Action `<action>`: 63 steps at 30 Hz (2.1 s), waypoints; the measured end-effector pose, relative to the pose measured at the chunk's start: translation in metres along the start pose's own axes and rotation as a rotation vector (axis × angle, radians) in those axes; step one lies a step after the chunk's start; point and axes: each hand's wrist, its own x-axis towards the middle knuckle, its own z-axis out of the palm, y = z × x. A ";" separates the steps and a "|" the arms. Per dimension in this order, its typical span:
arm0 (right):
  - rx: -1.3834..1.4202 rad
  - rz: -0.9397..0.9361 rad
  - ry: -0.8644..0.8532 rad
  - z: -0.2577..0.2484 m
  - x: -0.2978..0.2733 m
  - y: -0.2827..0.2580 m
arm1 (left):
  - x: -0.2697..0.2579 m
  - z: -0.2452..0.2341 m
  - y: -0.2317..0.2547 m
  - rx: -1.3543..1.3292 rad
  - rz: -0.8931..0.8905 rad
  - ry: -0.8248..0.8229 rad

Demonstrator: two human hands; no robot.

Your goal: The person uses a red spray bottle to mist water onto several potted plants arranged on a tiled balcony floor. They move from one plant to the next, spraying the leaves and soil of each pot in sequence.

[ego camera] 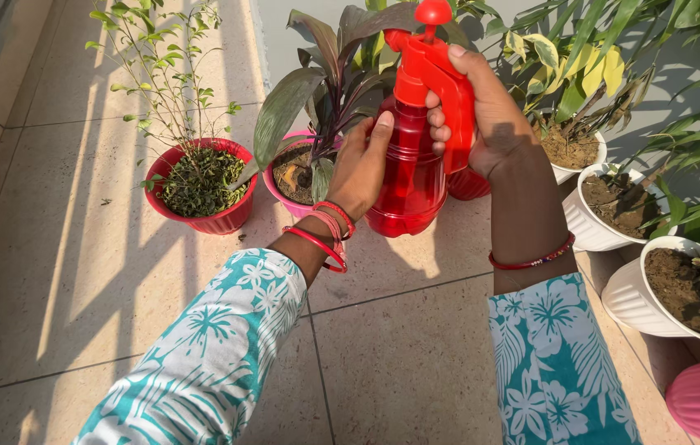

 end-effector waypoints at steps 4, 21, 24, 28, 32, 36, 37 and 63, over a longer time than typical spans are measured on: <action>-0.048 -0.019 0.039 0.006 -0.009 -0.013 | -0.005 0.000 0.005 -0.091 0.012 0.016; -0.348 -0.170 0.218 0.029 -0.074 -0.091 | 0.009 0.033 -0.037 -0.388 0.087 -0.394; -0.432 -0.126 0.186 0.061 -0.081 -0.102 | 0.018 0.038 -0.031 -0.311 -0.312 -0.477; -0.516 -0.142 0.152 0.097 -0.078 -0.111 | 0.019 0.008 -0.017 -0.623 -0.524 -0.715; -0.484 -0.052 0.144 0.100 -0.061 -0.099 | 0.017 -0.034 -0.017 -0.369 -0.711 -0.701; -0.232 -0.032 0.075 0.075 -0.042 -0.079 | 0.032 -0.053 -0.034 -0.186 -0.707 -0.648; -0.192 0.006 0.112 0.069 -0.040 -0.074 | 0.034 -0.058 -0.042 -0.128 -0.682 -0.671; -0.174 -0.003 0.132 0.063 -0.027 -0.031 | -0.014 -0.032 0.024 0.012 0.566 0.009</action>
